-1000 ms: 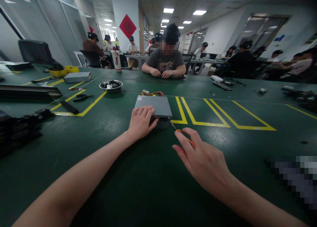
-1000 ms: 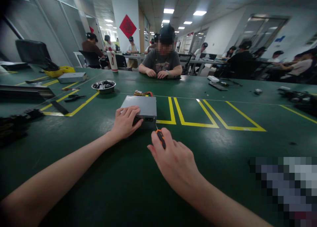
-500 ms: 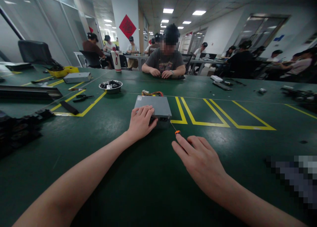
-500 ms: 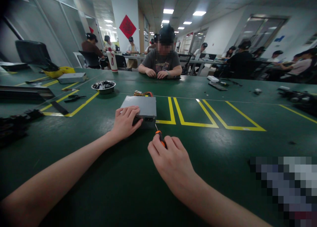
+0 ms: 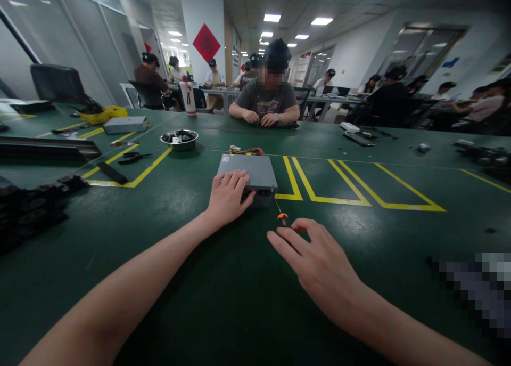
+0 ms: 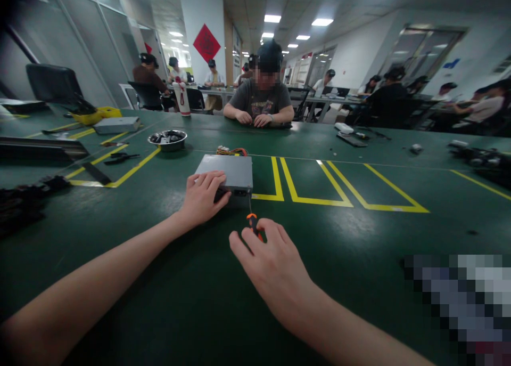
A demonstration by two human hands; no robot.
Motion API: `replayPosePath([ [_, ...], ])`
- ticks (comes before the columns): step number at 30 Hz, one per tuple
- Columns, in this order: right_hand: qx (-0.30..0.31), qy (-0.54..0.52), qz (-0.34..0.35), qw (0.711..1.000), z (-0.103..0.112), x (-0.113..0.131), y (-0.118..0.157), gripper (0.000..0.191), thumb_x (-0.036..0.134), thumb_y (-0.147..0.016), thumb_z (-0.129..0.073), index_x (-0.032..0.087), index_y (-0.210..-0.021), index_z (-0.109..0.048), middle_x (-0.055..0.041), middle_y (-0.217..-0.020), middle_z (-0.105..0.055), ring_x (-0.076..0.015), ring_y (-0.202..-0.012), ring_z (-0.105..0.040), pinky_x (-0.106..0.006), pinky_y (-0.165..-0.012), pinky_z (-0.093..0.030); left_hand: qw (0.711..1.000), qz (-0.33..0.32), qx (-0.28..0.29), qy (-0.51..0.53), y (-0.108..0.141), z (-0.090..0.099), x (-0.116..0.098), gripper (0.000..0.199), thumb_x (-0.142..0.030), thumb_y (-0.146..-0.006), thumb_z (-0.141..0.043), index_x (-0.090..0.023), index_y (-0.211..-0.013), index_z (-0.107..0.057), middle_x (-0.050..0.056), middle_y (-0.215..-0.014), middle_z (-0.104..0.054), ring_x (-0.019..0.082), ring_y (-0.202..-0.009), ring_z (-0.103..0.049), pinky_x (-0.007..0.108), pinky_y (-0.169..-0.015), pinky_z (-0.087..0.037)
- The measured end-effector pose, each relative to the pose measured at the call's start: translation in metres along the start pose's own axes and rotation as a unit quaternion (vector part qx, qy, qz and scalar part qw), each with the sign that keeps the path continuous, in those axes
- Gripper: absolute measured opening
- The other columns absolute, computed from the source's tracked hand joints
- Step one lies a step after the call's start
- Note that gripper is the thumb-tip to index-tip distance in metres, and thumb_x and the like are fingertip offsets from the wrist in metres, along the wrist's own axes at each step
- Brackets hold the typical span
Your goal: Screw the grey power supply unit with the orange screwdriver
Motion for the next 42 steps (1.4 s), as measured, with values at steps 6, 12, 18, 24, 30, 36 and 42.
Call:
replayPosePath([
  [6,-0.033,-0.034,-0.02,0.999,-0.009,-0.009,0.0,0.025,0.01,-0.078,-0.049,0.011,-0.1,-0.06,-0.0149,-0.105,-0.06,-0.0215,-0.088,-0.054,-0.034,-0.072,-0.047,1.0,0.003,-0.005,0.002,0.0,0.001,0.0,0.032,-0.034,-0.083,-0.047,-0.019,-0.112,-0.049,0.009,-0.122,-0.054,0.025,-0.113,-0.047,0.042,-0.092,-0.029],
  [12,-0.077,-0.009,0.033,0.996,0.0,0.002,0.004,0.019,0.011,-0.082,-0.047,0.011,-0.096,-0.06,-0.0144,-0.101,-0.062,-0.0135,-0.07,-0.058,-0.027,-0.061,-0.046,1.0,0.004,-0.008,0.004,0.0,0.0,0.0,0.032,-0.034,-0.083,-0.048,-0.019,-0.111,-0.05,0.009,-0.121,-0.055,0.024,-0.114,-0.046,0.041,-0.092,-0.029],
  [18,-0.1,-0.037,0.082,0.991,-0.004,0.011,0.004,0.017,0.008,-0.082,-0.045,0.011,-0.091,-0.059,-0.0154,-0.1,-0.063,-0.0147,-0.074,-0.059,-0.029,-0.067,-0.047,1.0,0.006,-0.004,0.003,0.0,0.001,0.0,0.032,-0.035,-0.083,-0.047,-0.02,-0.111,-0.05,0.009,-0.122,-0.054,0.025,-0.114,-0.046,0.042,-0.092,-0.029],
  [24,-0.069,-0.05,0.085,0.993,-0.02,0.008,0.005,0.02,0.008,-0.083,-0.043,0.011,-0.096,-0.058,-0.0151,-0.105,-0.061,-0.0152,-0.079,-0.059,-0.03,-0.069,-0.048,1.0,0.007,-0.003,0.004,-0.001,0.002,-0.001,0.033,-0.034,-0.082,-0.049,-0.02,-0.112,-0.05,0.009,-0.122,-0.054,0.025,-0.114,-0.046,0.042,-0.093,-0.029],
  [30,-0.071,-0.057,0.089,0.992,-0.022,0.007,0.005,0.02,0.008,-0.083,-0.043,0.01,-0.096,-0.058,-0.0159,-0.104,-0.061,-0.0156,-0.079,-0.059,-0.03,-0.068,-0.049,1.0,0.008,0.0,0.002,-0.001,0.001,0.0,0.033,-0.035,-0.083,-0.049,-0.019,-0.112,-0.05,0.008,-0.122,-0.053,0.024,-0.114,-0.045,0.041,-0.093,-0.029],
  [36,-0.061,-0.05,0.089,0.993,-0.023,0.006,0.004,0.021,0.007,-0.083,-0.043,0.01,-0.097,-0.058,-0.0157,-0.105,-0.061,-0.0159,-0.081,-0.059,-0.03,-0.07,-0.049,1.0,0.006,-0.002,0.007,-0.001,0.002,-0.001,0.033,-0.033,-0.083,-0.049,-0.019,-0.112,-0.05,0.009,-0.122,-0.054,0.024,-0.114,-0.046,0.041,-0.093,-0.029],
  [42,-0.069,-0.043,0.086,0.993,-0.02,0.006,0.003,0.02,0.008,-0.083,-0.042,0.011,-0.095,-0.059,-0.0156,-0.104,-0.061,-0.0152,-0.078,-0.059,-0.03,-0.069,-0.049,1.0,0.007,-0.007,0.01,0.0,0.001,0.0,0.033,-0.034,-0.083,-0.049,-0.019,-0.112,-0.05,0.009,-0.121,-0.054,0.025,-0.113,-0.046,0.042,-0.092,-0.03],
])
Point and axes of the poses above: each hand's wrist, its own y-axis away from the middle knuckle, its own z-axis out of the back of the hand, x = y × z, the point moved 6 cm from there along -y, towards the middle knuckle
